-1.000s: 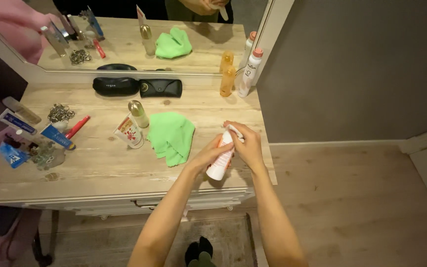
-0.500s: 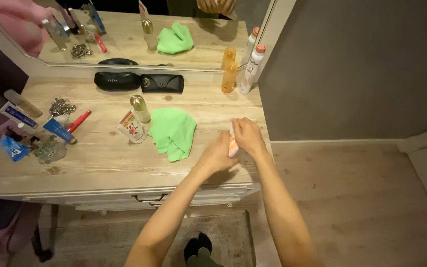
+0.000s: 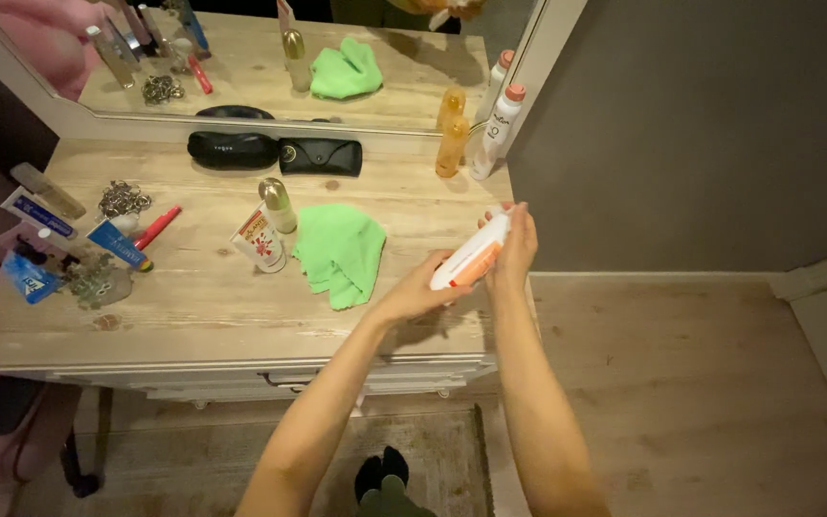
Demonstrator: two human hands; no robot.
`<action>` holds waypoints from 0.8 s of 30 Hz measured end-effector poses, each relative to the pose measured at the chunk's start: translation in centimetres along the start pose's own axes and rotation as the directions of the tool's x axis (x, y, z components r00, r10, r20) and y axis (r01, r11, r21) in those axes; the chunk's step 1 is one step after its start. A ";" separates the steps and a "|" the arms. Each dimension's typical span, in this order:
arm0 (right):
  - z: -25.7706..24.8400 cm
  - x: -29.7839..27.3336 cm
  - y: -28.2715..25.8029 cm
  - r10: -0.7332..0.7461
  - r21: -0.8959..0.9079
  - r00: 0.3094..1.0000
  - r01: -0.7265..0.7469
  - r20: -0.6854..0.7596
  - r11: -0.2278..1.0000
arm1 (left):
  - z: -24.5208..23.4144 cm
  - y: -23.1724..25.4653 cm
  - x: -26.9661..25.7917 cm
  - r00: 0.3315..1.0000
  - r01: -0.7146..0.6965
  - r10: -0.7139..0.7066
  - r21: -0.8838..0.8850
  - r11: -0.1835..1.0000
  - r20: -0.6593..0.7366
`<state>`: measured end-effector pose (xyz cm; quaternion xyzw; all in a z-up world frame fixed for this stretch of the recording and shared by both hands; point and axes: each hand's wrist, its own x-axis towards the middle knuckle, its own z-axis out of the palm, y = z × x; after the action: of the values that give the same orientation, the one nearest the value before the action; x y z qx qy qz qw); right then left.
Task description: Cleaning cosmetic bottles, tubes, and a glasses case on a dresser using wet wipes and a cloth.
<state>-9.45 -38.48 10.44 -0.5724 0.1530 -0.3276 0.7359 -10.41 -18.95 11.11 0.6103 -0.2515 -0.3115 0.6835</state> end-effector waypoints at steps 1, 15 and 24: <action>0.6 -0.5 0.2 0.001 -0.001 1.000 -0.001 0.001 1.000 | 0.4 -0.7 0.4 1.000 0.000 0.000 -0.001 1.000 -0.001; 3.7 -5.2 -0.7 0.336 0.073 0.927 -0.352 0.170 0.933 | 1.6 0.0 -0.1 0.794 -0.190 0.604 0.913 0.361 -0.074; 2.6 -3.6 -0.6 0.406 0.389 0.896 -0.445 0.181 0.807 | 0.5 -3.7 1.7 0.989 0.041 -0.049 -0.059 0.997 -0.140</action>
<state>-10.72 -34.32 11.21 -0.3655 0.1702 -0.1536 0.9021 -10.05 -20.73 7.47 0.6171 -0.1799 -0.2899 0.7091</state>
